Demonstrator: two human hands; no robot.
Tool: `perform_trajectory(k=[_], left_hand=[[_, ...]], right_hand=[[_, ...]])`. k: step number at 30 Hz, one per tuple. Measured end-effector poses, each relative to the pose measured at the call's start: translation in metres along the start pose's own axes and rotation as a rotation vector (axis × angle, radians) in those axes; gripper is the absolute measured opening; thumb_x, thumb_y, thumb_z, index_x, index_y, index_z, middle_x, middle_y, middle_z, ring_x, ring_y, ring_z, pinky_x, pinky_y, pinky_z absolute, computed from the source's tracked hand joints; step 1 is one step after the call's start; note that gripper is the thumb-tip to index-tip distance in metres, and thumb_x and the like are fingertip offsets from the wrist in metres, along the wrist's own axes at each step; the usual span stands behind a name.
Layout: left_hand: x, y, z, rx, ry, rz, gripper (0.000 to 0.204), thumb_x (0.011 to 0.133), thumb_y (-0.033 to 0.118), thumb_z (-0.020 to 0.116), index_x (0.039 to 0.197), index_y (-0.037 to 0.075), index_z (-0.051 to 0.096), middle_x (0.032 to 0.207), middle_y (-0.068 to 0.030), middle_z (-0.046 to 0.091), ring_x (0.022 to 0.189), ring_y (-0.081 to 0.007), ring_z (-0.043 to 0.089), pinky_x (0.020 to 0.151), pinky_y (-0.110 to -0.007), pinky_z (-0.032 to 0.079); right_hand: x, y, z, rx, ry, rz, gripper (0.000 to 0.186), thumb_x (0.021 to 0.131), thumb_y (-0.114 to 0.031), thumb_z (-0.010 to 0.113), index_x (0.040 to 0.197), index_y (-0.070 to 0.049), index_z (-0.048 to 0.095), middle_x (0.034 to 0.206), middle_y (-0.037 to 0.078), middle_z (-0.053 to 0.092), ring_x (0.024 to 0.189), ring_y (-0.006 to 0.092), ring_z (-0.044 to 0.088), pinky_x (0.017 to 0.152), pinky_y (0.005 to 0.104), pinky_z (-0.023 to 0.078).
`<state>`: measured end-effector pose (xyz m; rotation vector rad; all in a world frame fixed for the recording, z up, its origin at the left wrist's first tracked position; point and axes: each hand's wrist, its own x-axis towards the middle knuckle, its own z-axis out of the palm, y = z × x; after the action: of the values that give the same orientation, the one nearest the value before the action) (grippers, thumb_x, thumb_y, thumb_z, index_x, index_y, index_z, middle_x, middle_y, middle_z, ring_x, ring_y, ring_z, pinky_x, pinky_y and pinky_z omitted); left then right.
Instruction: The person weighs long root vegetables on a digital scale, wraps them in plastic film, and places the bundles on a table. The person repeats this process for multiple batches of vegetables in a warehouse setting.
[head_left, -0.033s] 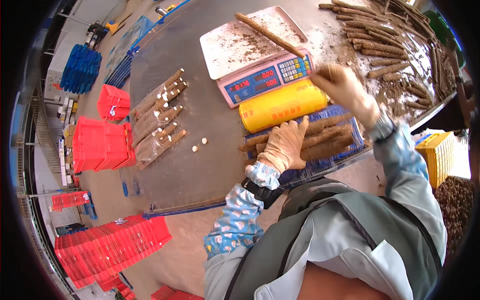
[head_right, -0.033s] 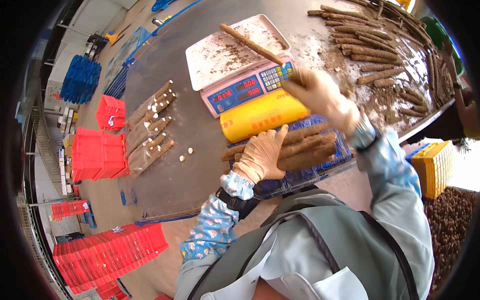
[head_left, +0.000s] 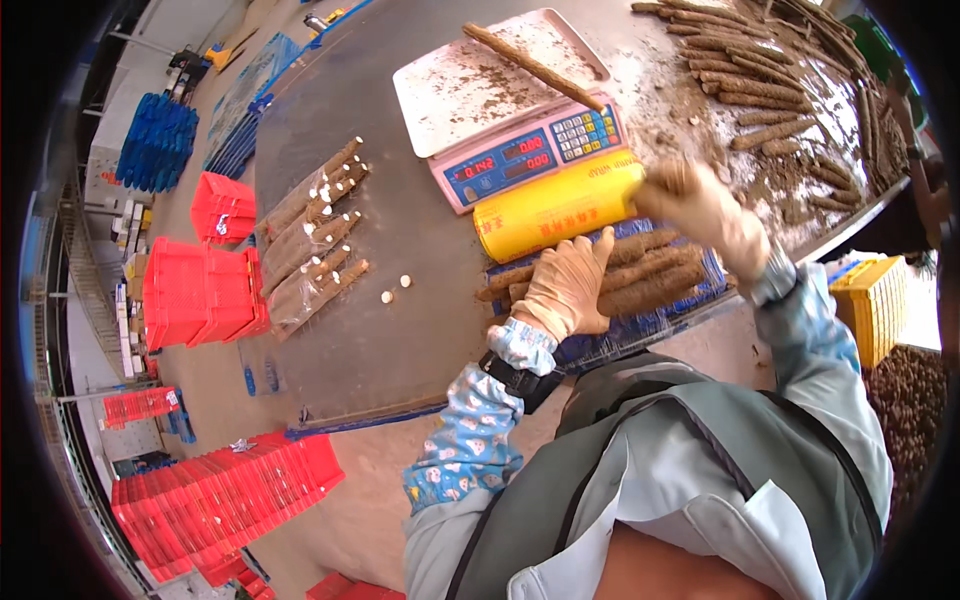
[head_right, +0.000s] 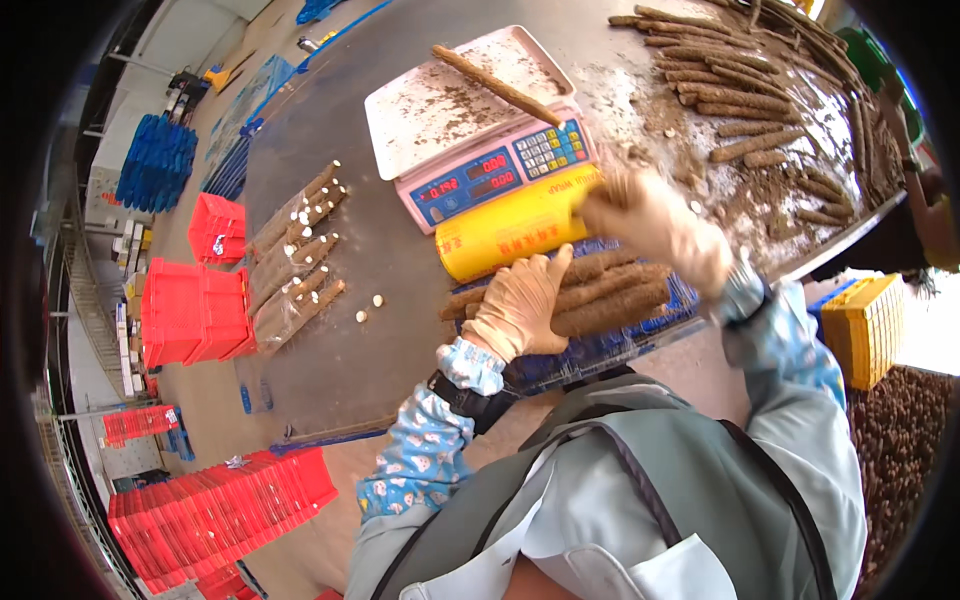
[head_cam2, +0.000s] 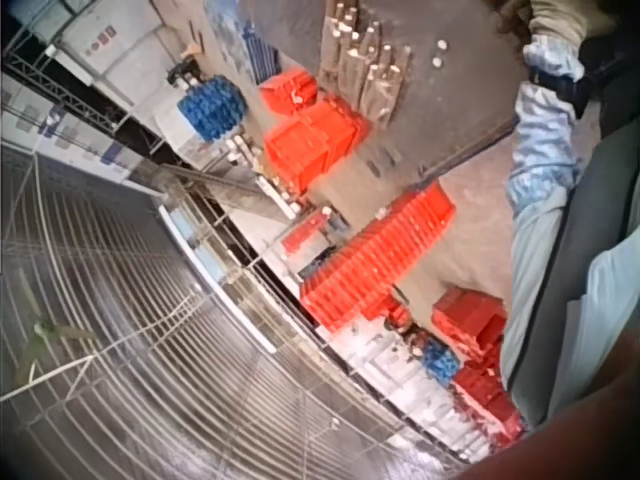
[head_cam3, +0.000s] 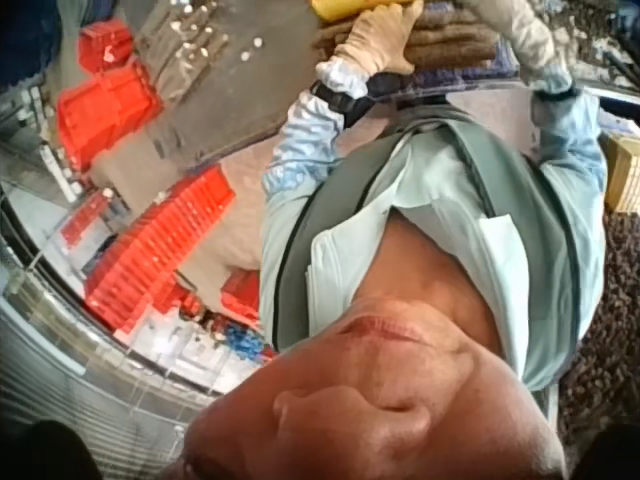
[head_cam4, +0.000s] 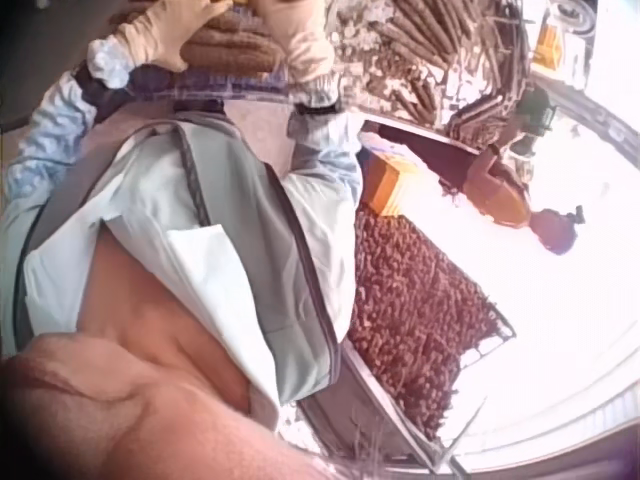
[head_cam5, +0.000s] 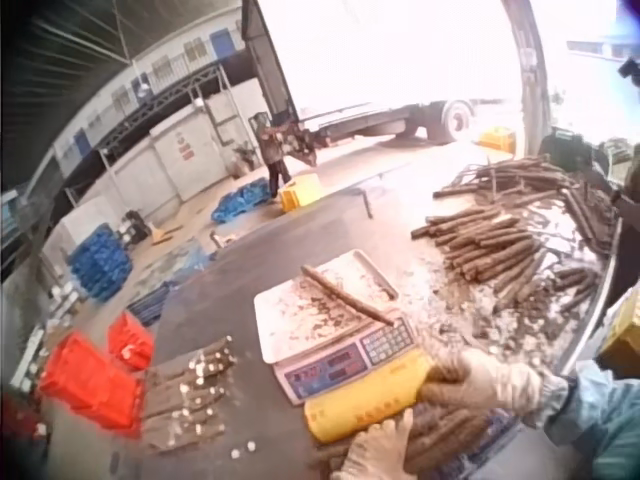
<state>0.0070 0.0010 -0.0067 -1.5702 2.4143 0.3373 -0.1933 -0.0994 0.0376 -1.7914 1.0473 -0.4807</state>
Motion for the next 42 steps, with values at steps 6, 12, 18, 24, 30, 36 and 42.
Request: perform_trajectory(k=[6,12,18,24,30,36,42], left_hand=[[0.015,-0.013,0.004,-0.087,-0.033,0.018,0.124,0.061,0.052,0.086,0.156,-0.004,0.028,0.122,-0.0224,0.059,0.111,-0.0370,0.062,0.097,-0.045,0.052],[0.027,-0.022,0.007,-0.219,-0.042,0.018,0.129,0.059,0.050,0.090,0.157,-0.004,0.025,0.131,-0.0310,0.059,0.122,-0.0419,0.061,0.107,-0.045,0.049],[0.031,-0.022,0.000,-0.220,-0.063,0.049,0.131,0.059,0.057,0.090,0.158,-0.003,0.028,0.152,-0.0311,0.044,0.144,-0.0418,0.042,0.122,-0.045,0.033],[0.031,-0.043,-0.004,-0.214,-0.036,0.126,0.133,0.060,0.059,0.089,0.160,-0.001,0.026,0.160,-0.0295,0.035,0.151,-0.0418,0.032,0.126,-0.045,0.025],[0.028,-0.048,0.007,-0.294,-0.136,0.216,0.138,0.066,0.057,0.086,0.162,-0.005,0.008,0.166,-0.0334,0.016,0.156,-0.0431,0.017,0.129,-0.043,0.017],[0.019,-0.039,-0.013,-0.324,-0.179,0.181,0.152,0.056,0.066,0.090,0.162,-0.006,0.008,0.165,-0.0343,0.018,0.156,-0.0415,0.018,0.128,-0.044,0.015],[0.026,-0.021,0.007,-0.193,0.009,0.041,0.134,0.061,0.049,0.090,0.160,-0.005,0.017,0.146,-0.0343,0.048,0.136,-0.0452,0.050,0.113,-0.046,0.044]], right_hand=[[-0.133,0.047,0.043,-0.725,-0.107,0.148,0.040,0.086,-0.044,0.072,0.088,-0.003,0.072,0.085,0.018,0.069,0.083,0.0362,0.067,0.073,0.0493,0.054],[-0.145,0.054,0.084,-0.897,-0.003,0.098,0.055,0.086,-0.059,0.068,0.087,-0.004,0.071,0.095,0.017,0.066,0.095,0.0344,0.064,0.096,0.0534,0.047],[-0.140,0.077,0.124,-0.341,0.173,0.035,0.027,0.086,-0.029,0.075,0.095,-0.004,0.069,0.084,0.017,0.067,0.087,0.0356,0.068,0.090,0.0493,0.052],[-0.146,0.053,0.148,0.863,0.287,0.362,0.011,0.099,-0.014,0.066,0.100,-0.002,0.066,0.088,0.011,0.073,0.082,0.0227,0.072,0.074,0.0348,0.057],[-0.110,0.041,0.134,1.722,0.261,0.478,0.026,0.108,-0.018,0.048,0.111,0.004,0.063,0.105,0.018,0.072,0.099,0.0289,0.072,0.087,0.0396,0.062],[-0.066,0.026,0.121,1.853,0.417,0.707,0.033,0.110,-0.016,0.040,0.123,0.011,0.054,0.125,0.027,0.064,0.112,0.0370,0.067,0.100,0.0449,0.057],[-0.086,0.009,0.112,0.780,0.326,0.047,0.027,0.100,-0.014,0.053,0.122,-0.002,0.063,0.127,0.019,0.066,0.119,0.0358,0.063,0.103,0.0414,0.052]])
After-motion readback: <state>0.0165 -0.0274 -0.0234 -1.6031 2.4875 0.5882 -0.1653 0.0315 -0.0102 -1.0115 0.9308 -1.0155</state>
